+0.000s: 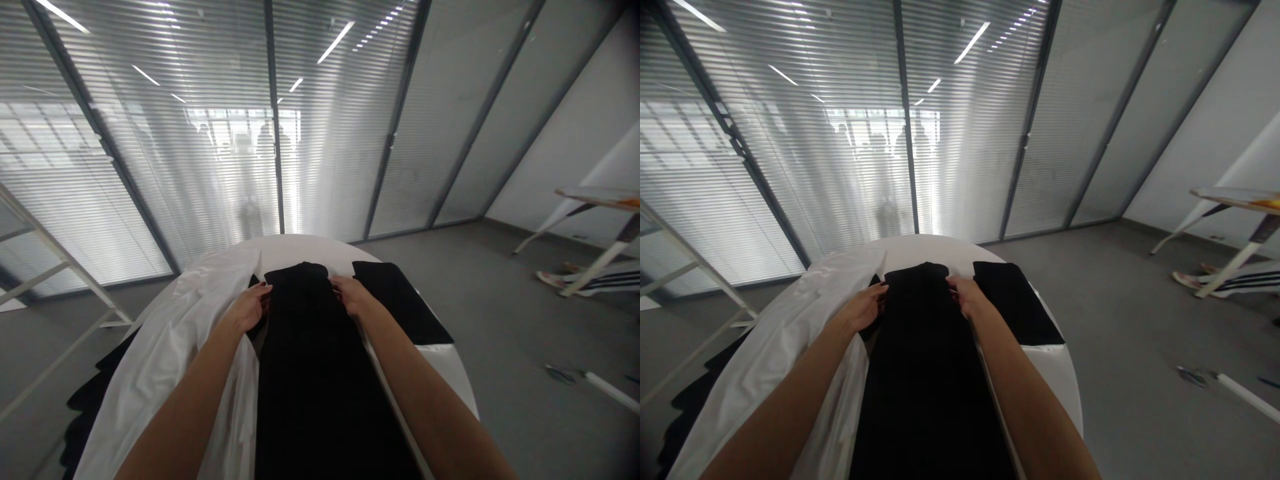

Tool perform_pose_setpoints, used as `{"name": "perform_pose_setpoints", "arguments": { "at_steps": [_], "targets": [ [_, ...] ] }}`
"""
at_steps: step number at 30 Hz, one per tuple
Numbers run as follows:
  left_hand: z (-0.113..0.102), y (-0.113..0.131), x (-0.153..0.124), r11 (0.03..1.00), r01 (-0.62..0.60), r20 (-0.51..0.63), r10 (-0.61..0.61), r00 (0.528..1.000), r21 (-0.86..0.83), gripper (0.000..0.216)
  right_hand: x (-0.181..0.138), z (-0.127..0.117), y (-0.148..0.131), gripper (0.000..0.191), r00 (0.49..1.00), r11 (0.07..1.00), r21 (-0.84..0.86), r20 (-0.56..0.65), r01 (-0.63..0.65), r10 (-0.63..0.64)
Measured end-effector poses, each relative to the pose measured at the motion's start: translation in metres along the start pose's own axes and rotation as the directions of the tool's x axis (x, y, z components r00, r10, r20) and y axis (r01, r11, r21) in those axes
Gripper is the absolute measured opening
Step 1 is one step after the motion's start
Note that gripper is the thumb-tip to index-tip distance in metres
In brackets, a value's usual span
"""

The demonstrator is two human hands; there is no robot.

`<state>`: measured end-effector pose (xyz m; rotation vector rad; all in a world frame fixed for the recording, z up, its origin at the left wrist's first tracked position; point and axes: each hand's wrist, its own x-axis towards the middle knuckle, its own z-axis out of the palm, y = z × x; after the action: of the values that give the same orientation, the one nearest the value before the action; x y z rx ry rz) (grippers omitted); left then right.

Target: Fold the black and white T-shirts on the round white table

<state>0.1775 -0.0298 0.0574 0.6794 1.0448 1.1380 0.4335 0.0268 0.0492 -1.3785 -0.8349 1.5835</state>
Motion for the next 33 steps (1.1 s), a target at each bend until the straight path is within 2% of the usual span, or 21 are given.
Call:
{"name": "perform_pose_setpoints", "arguments": {
  "at_steps": [4,10,13,16,21,25,29,33],
  "targets": [
    [0.004,-0.001,-0.001,0.997,-0.015,0.018,0.014,1.0,0.075,0.013,-0.002,0.004,0.002,0.008,0.999,1.0,0.016,0.036,-0.001,0.001],
    [0.002,0.001,-0.001,0.986,-0.118,-0.002,0.119,0.993,0.12,0.036,-0.011,0.006,-0.001,0.013,0.997,0.999,0.014,0.061,0.049,-0.05],
    [-0.002,0.005,-0.003,0.971,-0.147,-0.028,0.156,0.987,0.19,0.042,-0.014,0.002,-0.008,0.017,0.994,0.995,0.016,0.047,0.1,-0.101],
    [-0.005,0.009,-0.006,0.954,-0.167,-0.055,0.186,0.981,0.247,0.045,-0.016,-0.006,-0.018,0.013,0.99,0.991,0.009,0.034,0.136,-0.136],
    [-0.004,0.012,-0.01,0.945,-0.214,0.035,0.212,0.977,0.246,0.044,-0.029,-0.015,-0.033,0.014,0.977,0.977,-0.048,0.062,0.207,-0.204],
    [0.002,0.01,-0.014,0.941,-0.247,0.079,0.235,0.969,0.23,0.042,-0.038,-0.012,-0.038,0.015,0.949,0.942,-0.129,0.108,0.308,-0.296],
    [0.012,0.002,-0.013,0.901,-0.343,0.017,0.351,0.936,0.266,0.047,-0.038,-0.006,-0.036,0.014,0.93,0.928,-0.099,0.119,0.36,-0.348],
    [0.013,-0.006,-0.006,0.891,-0.341,-0.043,0.37,0.928,0.3,0.04,-0.036,-0.005,-0.034,0.015,0.939,0.947,0.002,0.132,0.32,-0.318]
  ]
}}
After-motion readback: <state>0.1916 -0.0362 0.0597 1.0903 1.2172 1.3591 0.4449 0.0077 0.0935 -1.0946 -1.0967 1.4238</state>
